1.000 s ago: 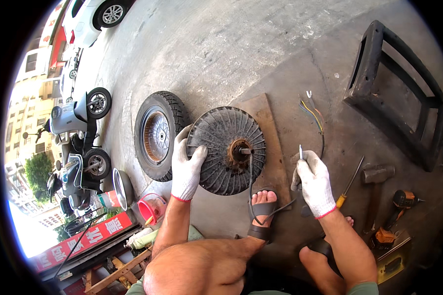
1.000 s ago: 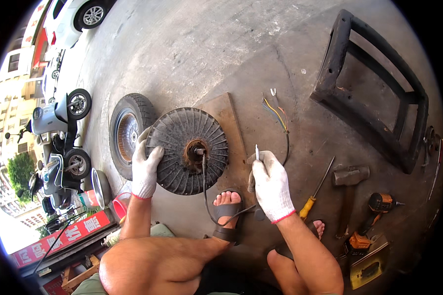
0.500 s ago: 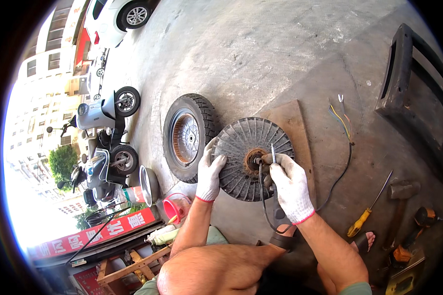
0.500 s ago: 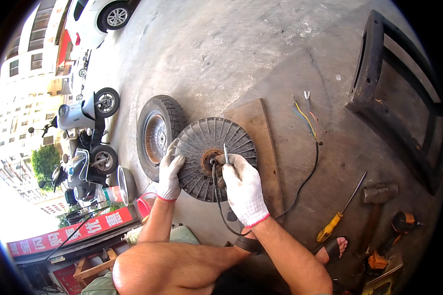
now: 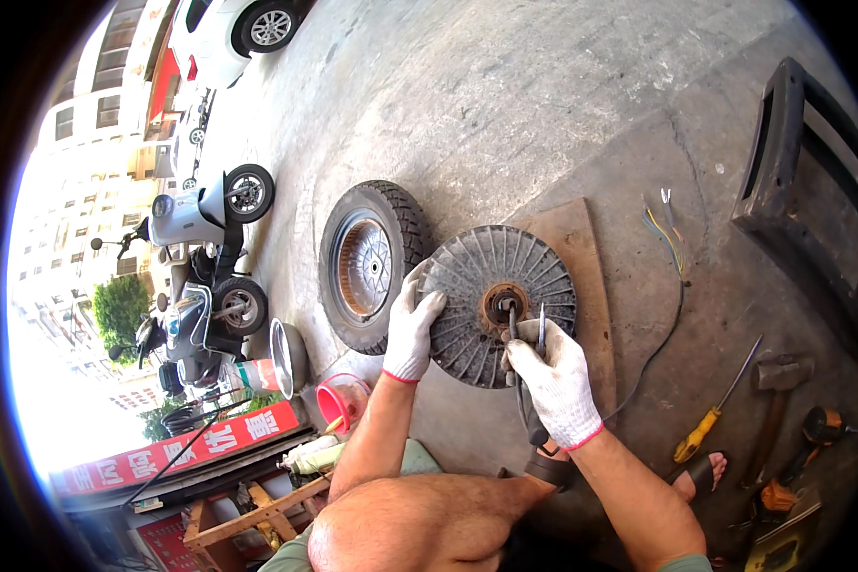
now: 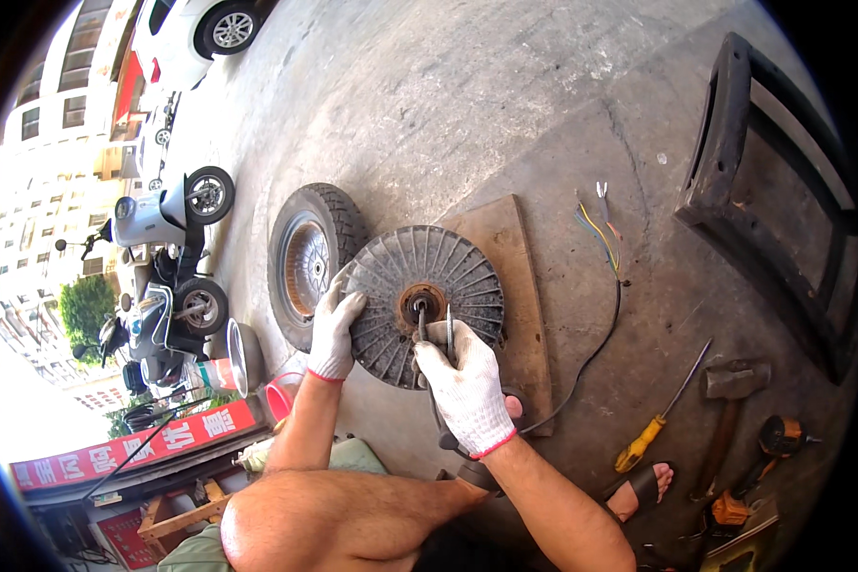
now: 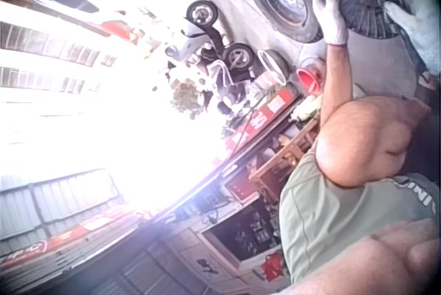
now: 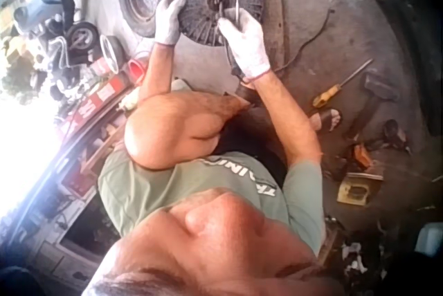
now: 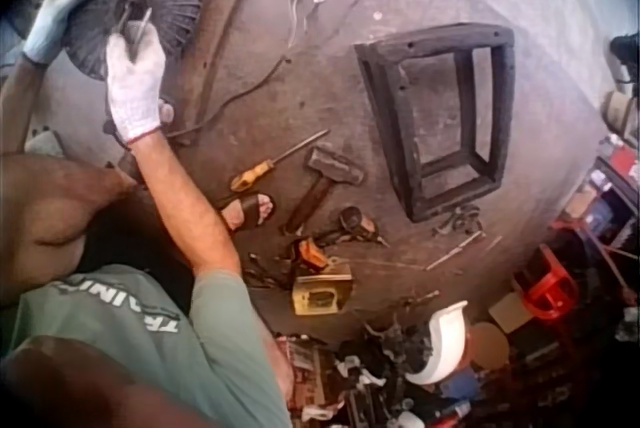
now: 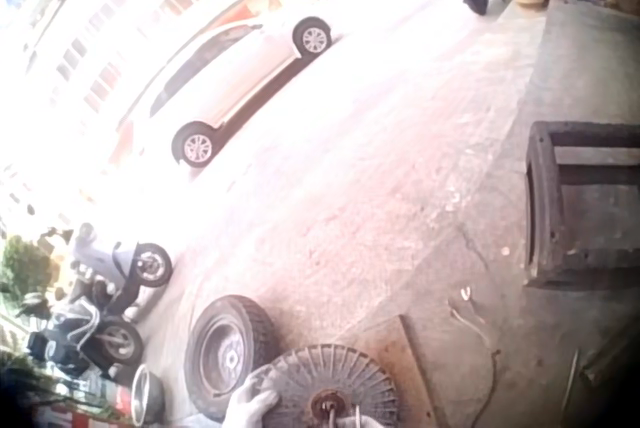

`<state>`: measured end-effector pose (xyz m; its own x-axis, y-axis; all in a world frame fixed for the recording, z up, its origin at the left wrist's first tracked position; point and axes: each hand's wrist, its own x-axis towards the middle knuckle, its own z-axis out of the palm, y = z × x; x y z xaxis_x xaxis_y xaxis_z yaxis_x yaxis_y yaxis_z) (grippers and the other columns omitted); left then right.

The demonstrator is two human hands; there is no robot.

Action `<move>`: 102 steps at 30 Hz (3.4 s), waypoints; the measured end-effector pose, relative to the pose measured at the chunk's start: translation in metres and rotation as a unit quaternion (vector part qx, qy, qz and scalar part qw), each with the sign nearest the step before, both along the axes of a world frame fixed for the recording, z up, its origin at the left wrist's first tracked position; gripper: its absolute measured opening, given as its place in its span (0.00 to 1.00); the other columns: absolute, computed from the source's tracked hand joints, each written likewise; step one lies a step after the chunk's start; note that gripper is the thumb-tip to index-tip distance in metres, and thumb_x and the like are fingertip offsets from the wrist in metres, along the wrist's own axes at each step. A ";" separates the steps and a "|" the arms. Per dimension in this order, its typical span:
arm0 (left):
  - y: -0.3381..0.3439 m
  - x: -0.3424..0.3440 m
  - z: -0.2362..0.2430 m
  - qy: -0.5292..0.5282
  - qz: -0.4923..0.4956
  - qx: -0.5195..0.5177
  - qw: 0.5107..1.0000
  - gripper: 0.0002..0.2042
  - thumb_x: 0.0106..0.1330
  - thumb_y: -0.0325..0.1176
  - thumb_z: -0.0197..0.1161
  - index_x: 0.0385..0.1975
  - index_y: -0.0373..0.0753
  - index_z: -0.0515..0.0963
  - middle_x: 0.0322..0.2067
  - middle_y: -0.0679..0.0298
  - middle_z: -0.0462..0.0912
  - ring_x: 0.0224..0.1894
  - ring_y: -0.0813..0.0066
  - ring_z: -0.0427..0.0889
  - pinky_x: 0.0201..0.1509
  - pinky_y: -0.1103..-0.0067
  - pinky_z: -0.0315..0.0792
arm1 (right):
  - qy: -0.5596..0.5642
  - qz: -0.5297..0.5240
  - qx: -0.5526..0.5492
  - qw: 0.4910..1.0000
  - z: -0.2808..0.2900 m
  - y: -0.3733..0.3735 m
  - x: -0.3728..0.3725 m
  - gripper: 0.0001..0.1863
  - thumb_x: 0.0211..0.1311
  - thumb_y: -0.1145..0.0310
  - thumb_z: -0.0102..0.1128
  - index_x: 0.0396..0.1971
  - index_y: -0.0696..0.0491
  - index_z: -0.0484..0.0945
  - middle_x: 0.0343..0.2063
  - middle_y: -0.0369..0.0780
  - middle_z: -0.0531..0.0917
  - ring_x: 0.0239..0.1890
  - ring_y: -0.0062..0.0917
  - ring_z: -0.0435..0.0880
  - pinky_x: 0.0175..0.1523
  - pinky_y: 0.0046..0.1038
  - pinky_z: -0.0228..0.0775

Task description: The person disassembles a mechanical hub component by hand and with a hammer, then uses a screwdriver to pry internal elements before finally separating the stator from the housing.

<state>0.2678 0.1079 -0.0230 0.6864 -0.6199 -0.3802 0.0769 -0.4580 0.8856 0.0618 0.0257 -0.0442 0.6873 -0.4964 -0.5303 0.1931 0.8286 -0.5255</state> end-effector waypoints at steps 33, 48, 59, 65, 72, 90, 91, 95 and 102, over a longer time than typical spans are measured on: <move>0.005 -0.015 0.000 -0.042 0.039 0.008 0.998 0.30 0.65 0.24 0.62 0.69 0.32 0.66 0.61 0.57 0.76 0.62 0.71 0.74 0.70 0.74 0.67 | 0.150 0.144 -0.312 0.927 0.000 -0.011 -0.012 0.05 0.69 0.74 0.62 0.38 0.59 0.77 0.29 0.48 0.83 0.34 0.33 0.86 0.40 0.33 0.76; -0.008 -0.036 0.015 -0.146 -0.014 0.019 0.989 0.30 0.66 0.25 0.62 0.69 0.31 0.66 0.61 0.57 0.75 0.63 0.70 0.74 0.71 0.74 0.66 | 0.050 0.189 -0.036 0.980 0.022 -0.059 -0.077 0.15 0.77 0.70 0.44 0.49 0.64 0.75 0.29 0.44 0.84 0.30 0.28 0.87 0.38 0.29 0.80; -0.023 -0.060 0.032 -0.275 -0.074 0.067 0.956 0.28 0.63 0.25 0.62 0.65 0.27 0.70 0.64 0.56 0.71 0.64 0.67 0.73 0.70 0.73 0.67 | 0.117 0.241 -0.079 0.960 0.048 -0.071 -0.068 0.11 0.74 0.72 0.47 0.40 0.63 0.76 0.22 0.44 0.83 0.25 0.29 0.87 0.34 0.32 0.80; -0.023 -0.063 0.031 -0.299 -0.072 0.056 0.950 0.24 0.61 0.26 0.64 0.58 0.27 0.74 0.62 0.52 0.71 0.64 0.60 0.73 0.69 0.71 0.68 | 0.082 0.208 -0.022 0.974 0.045 -0.071 -0.066 0.11 0.71 0.72 0.48 0.38 0.65 0.76 0.20 0.44 0.82 0.22 0.31 0.85 0.33 0.32 0.80; -0.025 -0.071 0.034 -0.325 -0.092 0.071 0.939 0.26 0.62 0.23 0.62 0.63 0.28 0.71 0.63 0.55 0.71 0.65 0.64 0.72 0.70 0.72 0.67 | 0.078 0.245 0.006 0.966 0.040 -0.086 -0.067 0.12 0.70 0.72 0.49 0.39 0.66 0.77 0.18 0.45 0.81 0.17 0.29 0.80 0.27 0.32 0.76; -0.038 -0.097 0.042 -0.362 -0.123 0.072 0.921 0.24 0.61 0.24 0.65 0.58 0.27 0.73 0.64 0.49 0.68 0.68 0.54 0.69 0.73 0.67 0.64 | 0.198 0.037 0.108 0.974 0.030 -0.046 -0.124 0.09 0.73 0.69 0.50 0.42 0.58 0.76 0.20 0.38 0.79 0.14 0.26 0.75 0.18 0.28 0.67; -0.038 -0.096 0.042 -0.371 -0.130 0.065 0.917 0.24 0.61 0.24 0.65 0.59 0.27 0.73 0.65 0.49 0.68 0.68 0.54 0.69 0.73 0.67 0.64 | 0.172 0.061 0.081 0.980 0.030 -0.047 -0.123 0.09 0.73 0.69 0.51 0.41 0.59 0.76 0.20 0.39 0.79 0.14 0.26 0.76 0.18 0.28 0.68; -0.038 -0.095 0.043 -0.368 -0.128 0.076 0.918 0.24 0.61 0.25 0.64 0.59 0.27 0.73 0.65 0.49 0.68 0.69 0.55 0.68 0.74 0.67 0.63 | 0.156 0.135 -0.047 0.977 0.032 -0.050 -0.102 0.10 0.76 0.68 0.50 0.42 0.60 0.77 0.19 0.38 0.79 0.14 0.24 0.76 0.20 0.27 0.69; -0.038 -0.094 0.043 -0.361 -0.117 0.088 0.921 0.24 0.62 0.26 0.64 0.59 0.27 0.73 0.65 0.50 0.67 0.69 0.55 0.68 0.74 0.67 0.62 | 0.152 0.216 -0.121 0.957 0.032 -0.067 -0.095 0.13 0.73 0.69 0.49 0.36 0.64 0.78 0.23 0.45 0.81 0.23 0.28 0.83 0.33 0.31 0.77</move>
<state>0.1739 0.0694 0.0196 0.6553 -0.7553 0.0144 -0.6214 -0.5281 0.5788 -0.0329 -0.0416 -0.0120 0.6882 -0.3343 -0.6439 -0.3328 0.6431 -0.6896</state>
